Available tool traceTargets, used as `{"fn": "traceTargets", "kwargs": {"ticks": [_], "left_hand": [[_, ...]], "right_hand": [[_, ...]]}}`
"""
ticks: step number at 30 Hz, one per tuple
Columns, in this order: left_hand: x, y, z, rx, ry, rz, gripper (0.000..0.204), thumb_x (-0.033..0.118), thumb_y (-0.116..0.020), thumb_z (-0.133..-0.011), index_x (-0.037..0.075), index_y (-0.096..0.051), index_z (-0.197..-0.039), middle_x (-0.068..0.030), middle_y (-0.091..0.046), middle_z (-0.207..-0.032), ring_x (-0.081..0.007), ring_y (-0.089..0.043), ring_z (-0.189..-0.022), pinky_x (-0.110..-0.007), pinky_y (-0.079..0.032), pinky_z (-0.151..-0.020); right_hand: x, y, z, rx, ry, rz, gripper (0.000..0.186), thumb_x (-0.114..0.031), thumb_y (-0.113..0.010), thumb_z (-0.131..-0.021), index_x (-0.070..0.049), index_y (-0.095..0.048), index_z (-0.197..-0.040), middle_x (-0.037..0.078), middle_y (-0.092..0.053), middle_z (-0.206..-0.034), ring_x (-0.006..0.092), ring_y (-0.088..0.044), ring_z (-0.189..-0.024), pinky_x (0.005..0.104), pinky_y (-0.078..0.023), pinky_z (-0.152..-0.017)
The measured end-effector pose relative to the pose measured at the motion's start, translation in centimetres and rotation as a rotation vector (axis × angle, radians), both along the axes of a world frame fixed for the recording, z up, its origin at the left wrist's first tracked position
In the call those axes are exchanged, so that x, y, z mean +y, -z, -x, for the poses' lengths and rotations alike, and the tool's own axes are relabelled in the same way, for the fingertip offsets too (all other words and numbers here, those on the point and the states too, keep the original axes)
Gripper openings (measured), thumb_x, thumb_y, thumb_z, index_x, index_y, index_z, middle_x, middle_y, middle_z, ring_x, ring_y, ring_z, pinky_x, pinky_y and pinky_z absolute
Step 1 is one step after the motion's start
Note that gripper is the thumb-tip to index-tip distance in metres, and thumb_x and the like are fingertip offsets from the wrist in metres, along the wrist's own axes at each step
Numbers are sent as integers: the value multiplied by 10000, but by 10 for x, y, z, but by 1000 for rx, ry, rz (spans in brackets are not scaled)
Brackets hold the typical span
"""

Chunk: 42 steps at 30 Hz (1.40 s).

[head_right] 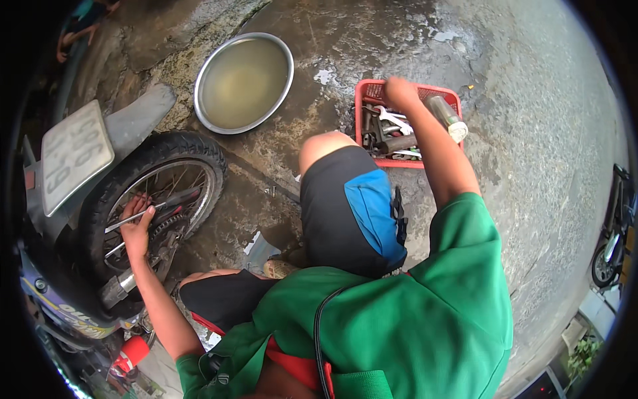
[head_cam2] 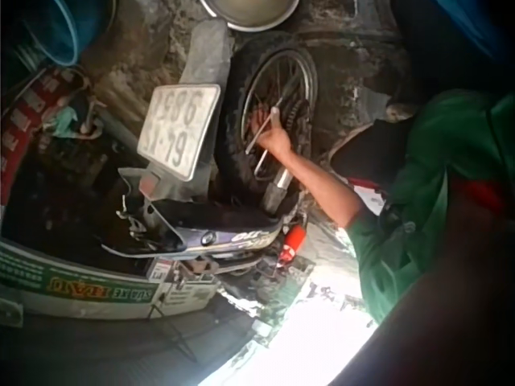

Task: Repairing a punctured motorcycle inner tube by identifying the leak in a water basin and patching it.

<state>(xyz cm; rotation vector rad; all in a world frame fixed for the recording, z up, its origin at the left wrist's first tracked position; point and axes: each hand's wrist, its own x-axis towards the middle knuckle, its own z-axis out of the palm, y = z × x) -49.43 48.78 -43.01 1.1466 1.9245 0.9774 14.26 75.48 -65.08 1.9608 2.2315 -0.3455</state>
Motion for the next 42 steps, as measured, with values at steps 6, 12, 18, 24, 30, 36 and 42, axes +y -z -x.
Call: {"fn": "traceTargets", "kwargs": {"ticks": [6, 12, 18, 24, 30, 36, 42], "left_hand": [[-4, -16, -9, 12, 16, 34, 621, 16, -756, -836, -95, -473, -1377, -259, -562, -1378, -313, -546, -1307, -391, -458, -1089], [-7, -10, 2, 4, -11, -9, 655, -58, -790, -775, -106, -484, -1352, -221, -609, -1334, -270, -590, -1260, -366, -489, -1065], [-6, -20, -8, 14, -43, -8, 672, -52, -814, -752, -88, -513, -1351, -192, -636, -1307, -241, -606, -1234, -342, -503, -1048], [-3, -14, -3, 55, 51, -33, 698, -6, -844, -731, -61, -535, -1355, -150, -653, -1297, -207, -621, -1186, -340, -500, -1039], [-9, -14, -1, 112, 93, -33, 724, 34, -872, -705, -41, -549, -1348, -127, -668, -1269, -194, -623, -1164, -343, -497, -1034], [5, -9, -2, 77, 92, -79, 657, 65, -871, -731, -29, -574, -1309, -115, -665, -1261, -191, -618, -1170, -332, -488, -1036], [15, 20, -10, -185, 2, -408, 489, 104, -820, -827, -23, -608, -1249, -112, -678, -1218, -188, -626, -1139, -326, -481, -1031]], "right_hand": [[-33, 63, -24, -73, -27, 6, 291, -254, -539, -947, -45, -726, -1027, 247, -710, -1016, 425, -695, -930, 558, -536, -796], [-51, 62, -30, -133, -91, 31, 224, -230, -584, -926, -99, -697, -1068, 190, -707, -1069, 393, -679, -1030, 591, -491, -886], [-73, 93, -39, -57, -210, -532, 255, -284, -620, -930, -93, -660, -1093, 148, -665, -1102, 374, -625, -1088, 573, -482, -903], [-50, 34, -44, 867, 109, -345, 243, -234, -538, -1044, -17, -625, -1111, 43, -621, -901, 176, -609, -824, 307, -472, -709], [-56, -167, 95, 1010, -160, 60, 312, -246, -519, -1059, 4, -625, -1213, -32, -487, -764, 73, -438, -680, 250, -376, -605], [-101, -240, 172, 235, -678, 319, 269, -187, -617, -956, -16, -620, -1163, 237, -652, -822, 407, -635, -775, 471, -478, -694], [-159, -289, 259, 636, -693, 333, 259, -124, -552, -985, -23, -592, -1220, 231, -672, -940, 384, -643, -848, 441, -491, -782]]}}
